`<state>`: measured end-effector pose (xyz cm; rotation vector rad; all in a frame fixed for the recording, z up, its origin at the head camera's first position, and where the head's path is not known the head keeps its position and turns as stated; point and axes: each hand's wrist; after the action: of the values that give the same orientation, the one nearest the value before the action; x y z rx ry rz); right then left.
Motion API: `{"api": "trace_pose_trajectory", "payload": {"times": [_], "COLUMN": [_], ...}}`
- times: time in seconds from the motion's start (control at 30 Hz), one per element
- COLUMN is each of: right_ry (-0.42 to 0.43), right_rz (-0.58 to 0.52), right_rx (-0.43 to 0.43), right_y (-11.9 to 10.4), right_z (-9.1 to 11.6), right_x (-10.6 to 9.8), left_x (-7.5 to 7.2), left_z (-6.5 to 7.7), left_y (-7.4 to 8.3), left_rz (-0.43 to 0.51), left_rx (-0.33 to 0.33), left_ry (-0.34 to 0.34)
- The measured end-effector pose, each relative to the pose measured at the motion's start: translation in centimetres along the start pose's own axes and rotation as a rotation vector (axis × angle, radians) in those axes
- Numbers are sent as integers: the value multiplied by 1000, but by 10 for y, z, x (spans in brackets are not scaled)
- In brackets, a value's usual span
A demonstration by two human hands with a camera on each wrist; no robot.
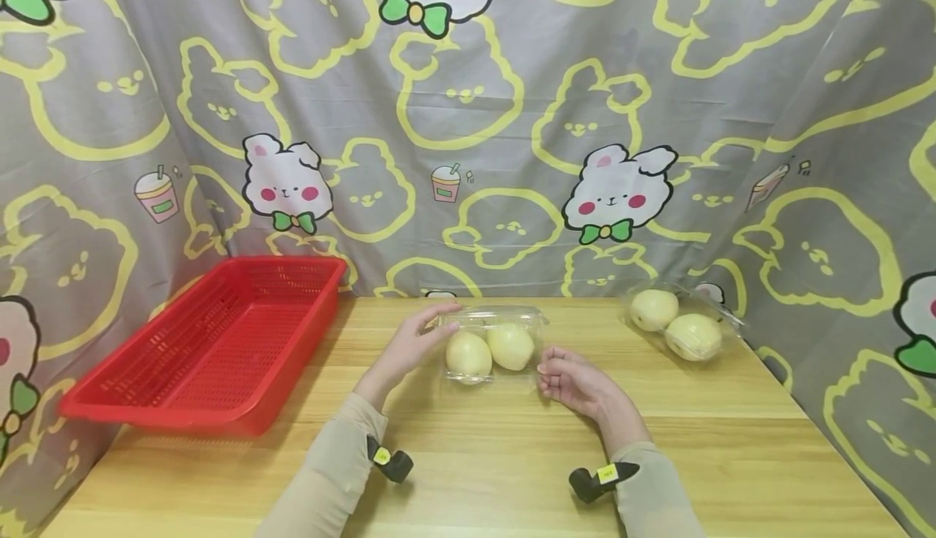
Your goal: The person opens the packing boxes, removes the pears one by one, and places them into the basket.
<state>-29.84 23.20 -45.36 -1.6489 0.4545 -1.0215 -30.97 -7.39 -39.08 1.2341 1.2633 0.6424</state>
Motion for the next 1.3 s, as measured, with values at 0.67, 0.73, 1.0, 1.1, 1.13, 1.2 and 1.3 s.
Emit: {"api": "trace_pose_trajectory", "payload": {"times": [0.67,0.73,1.0,1.1,1.13,1.2,1.3], "right_ry": [14,20,24,25,25,23,22], "right_rz": [-1,1,3,0,-1,-6,-12], "right_rx": [0,4,2,1,0,1,1], "right_y": [1,1,2,2,2,2,1], "right_z": [-2,-2,0,-1,-1,0,1], "right_x": [0,1,-1,-2,-1,-1,-1], "left_x": [-1,-1,-2,0,0,2,4], "left_z": [-21,-22,-17,-23,-24,-26,-27], "left_y": [-26,-26,-16,-26,-29,-34,-40], "left_rz": [258,271,341,373,377,390,412], "left_rx": [8,-2,-2,-20,-21,-28,-43], "left_ry": [-14,-10,-29,-17,-10,4,23]}}
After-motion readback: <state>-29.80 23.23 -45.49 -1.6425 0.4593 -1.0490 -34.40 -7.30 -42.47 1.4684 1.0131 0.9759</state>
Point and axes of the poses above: each hand's wrist, its own z-axis away from the middle knuckle, its own x-axis out of the palm, y = z × x, and after that the axes turned 5 degrees about -x, right-handed
